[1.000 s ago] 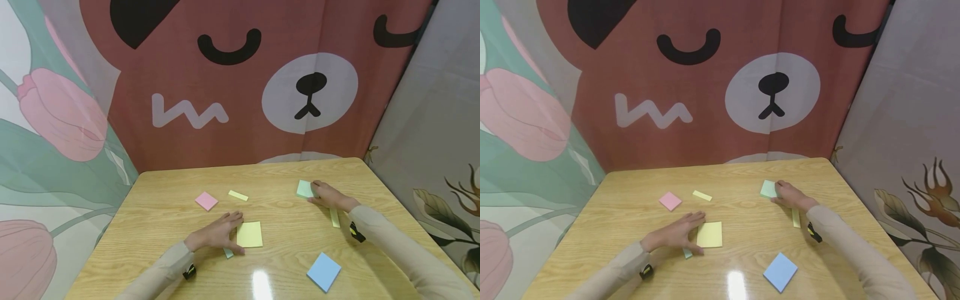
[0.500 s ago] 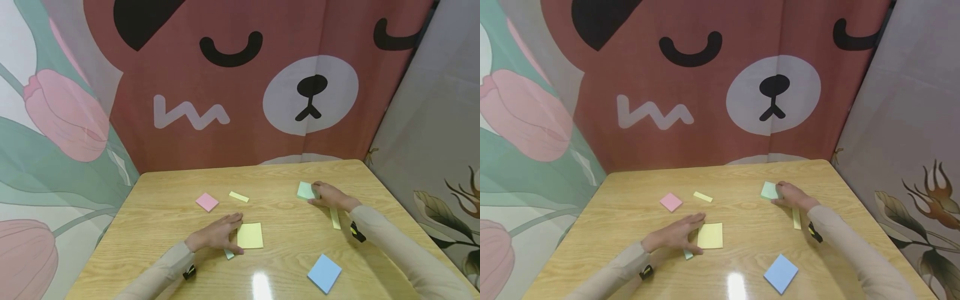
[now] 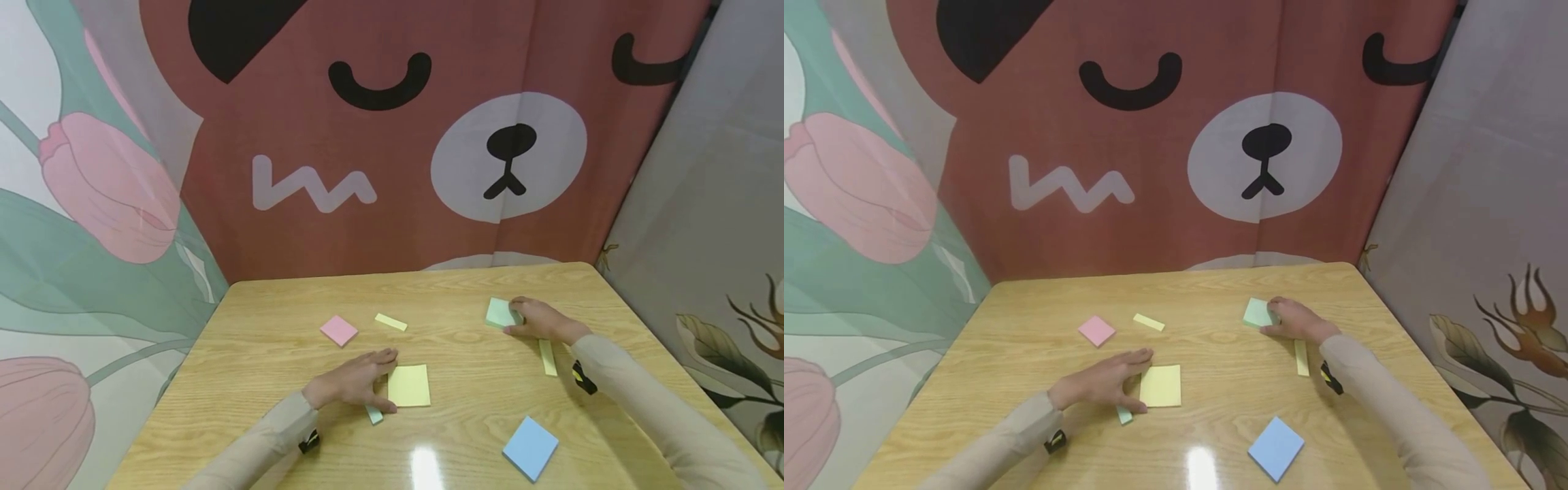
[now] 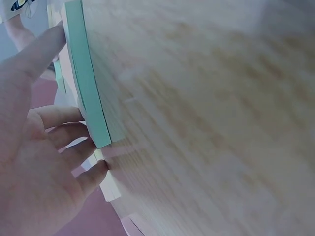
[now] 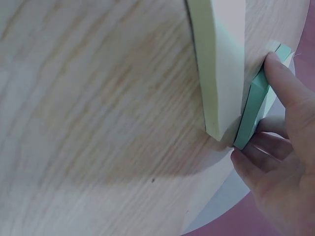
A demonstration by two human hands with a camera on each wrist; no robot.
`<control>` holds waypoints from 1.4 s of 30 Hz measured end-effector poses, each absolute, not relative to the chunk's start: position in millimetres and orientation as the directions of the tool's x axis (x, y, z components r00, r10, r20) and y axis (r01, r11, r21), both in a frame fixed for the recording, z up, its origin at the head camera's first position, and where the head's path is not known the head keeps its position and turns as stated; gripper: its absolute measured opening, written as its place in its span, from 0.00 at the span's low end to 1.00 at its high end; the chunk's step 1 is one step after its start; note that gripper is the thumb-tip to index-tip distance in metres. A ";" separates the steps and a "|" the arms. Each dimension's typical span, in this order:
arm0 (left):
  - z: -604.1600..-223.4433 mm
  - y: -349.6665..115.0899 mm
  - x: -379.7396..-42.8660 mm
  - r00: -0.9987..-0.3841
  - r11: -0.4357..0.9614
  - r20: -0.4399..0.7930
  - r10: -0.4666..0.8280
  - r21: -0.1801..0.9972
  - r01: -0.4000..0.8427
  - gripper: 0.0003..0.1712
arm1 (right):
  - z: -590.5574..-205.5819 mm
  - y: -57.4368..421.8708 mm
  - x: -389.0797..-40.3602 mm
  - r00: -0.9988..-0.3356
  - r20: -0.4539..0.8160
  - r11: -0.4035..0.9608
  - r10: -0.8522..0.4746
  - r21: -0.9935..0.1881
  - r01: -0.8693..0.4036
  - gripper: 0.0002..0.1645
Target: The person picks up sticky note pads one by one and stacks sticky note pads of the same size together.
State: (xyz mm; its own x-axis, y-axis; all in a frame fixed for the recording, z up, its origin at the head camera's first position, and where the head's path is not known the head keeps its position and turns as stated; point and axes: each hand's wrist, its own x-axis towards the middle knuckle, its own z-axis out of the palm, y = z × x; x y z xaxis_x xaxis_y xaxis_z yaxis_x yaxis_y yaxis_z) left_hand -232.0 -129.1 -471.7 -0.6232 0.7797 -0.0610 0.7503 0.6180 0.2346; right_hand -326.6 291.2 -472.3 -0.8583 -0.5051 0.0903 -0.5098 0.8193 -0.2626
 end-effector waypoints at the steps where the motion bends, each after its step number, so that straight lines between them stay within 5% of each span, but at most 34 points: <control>1: -471.8 -129.2 -232.1 -0.622 0.617 -0.059 0.781 0.235 0.751 0.55 | -471.8 291.5 -326.7 -0.860 0.085 0.822 -0.503 -0.259 -0.506 0.39; 42: -464.7 -136.1 -235.2 -0.594 0.589 -0.084 0.800 0.301 0.750 0.54 | -471.2 284.5 -328.1 -0.840 0.088 0.829 -0.535 -0.138 -0.542 0.36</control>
